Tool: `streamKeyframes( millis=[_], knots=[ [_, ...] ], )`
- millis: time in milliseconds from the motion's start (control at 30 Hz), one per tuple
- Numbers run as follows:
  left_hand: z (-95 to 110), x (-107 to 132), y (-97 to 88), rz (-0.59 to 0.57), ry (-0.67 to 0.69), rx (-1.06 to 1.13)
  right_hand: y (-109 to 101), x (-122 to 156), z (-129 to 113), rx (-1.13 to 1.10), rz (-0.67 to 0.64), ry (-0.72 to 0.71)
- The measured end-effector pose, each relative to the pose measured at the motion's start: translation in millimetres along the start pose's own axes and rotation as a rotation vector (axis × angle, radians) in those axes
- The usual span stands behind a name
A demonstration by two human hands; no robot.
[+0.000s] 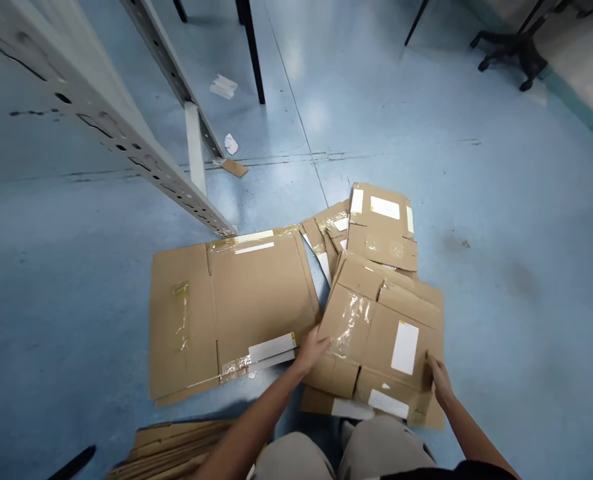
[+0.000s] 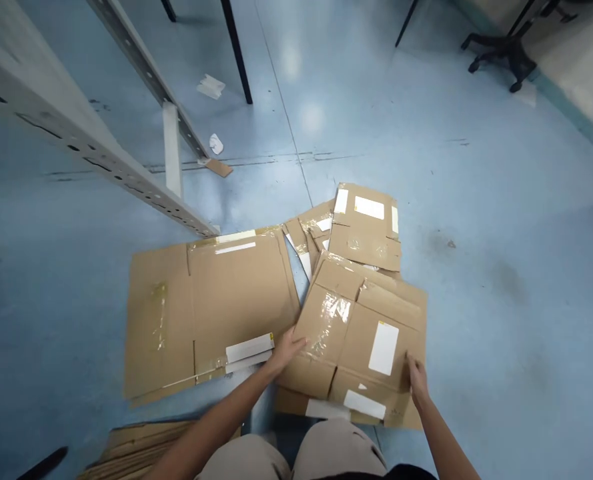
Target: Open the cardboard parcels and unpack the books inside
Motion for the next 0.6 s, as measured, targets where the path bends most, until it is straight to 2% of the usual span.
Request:
streamKeyframes(
  millis=[67,133,200,233,333,433,500,567,600],
  knots=[
    [5.3,22.8,-11.7,0.019,0.051,0.134,-4.1,6.7,-12.2,0.038,-0.003,-0.047],
    [7.6,50.2,-40.3,0.053,0.094,0.241,-3.9,19.1,-34.0,0.083,-0.007,-0.158],
    [1.2,78.9,-87.3,0.135,0.073,0.292,10.0,39.9,-67.7,0.107,-0.045,-0.321],
    [-6.4,92.7,-116.0,0.190,0.032,0.317,24.3,53.7,-87.8,0.109,-0.086,-0.404],
    [-42.4,128.7,-210.0,0.403,-0.119,0.431,96.9,103.3,-153.0,0.138,-0.271,-0.644],
    [-87.0,149.5,-287.2,0.557,-0.189,0.549,196.6,149.9,-200.9,0.160,-0.483,-0.794],
    [-118.1,153.3,-320.5,0.608,-0.189,0.598,263.2,171.2,-212.5,0.185,-0.607,-0.813],
    [-149.0,149.3,-337.6,0.608,-0.192,0.614,318.9,184.4,-210.0,0.226,-0.692,-0.809],
    [-163.8,144.7,-341.4,0.601,-0.197,0.611,340.1,188.0,-205.9,0.255,-0.704,-0.815]
  ],
)
Point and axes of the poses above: each hand's wrist, its own x-axis away from the middle knuckle, its own y-axis out of the palm, z = x × y, the point moved 7 cm from there along -x, towards the middle knuckle, and after that the axes turned 6 degrees about -x, right-handed, at the moved point
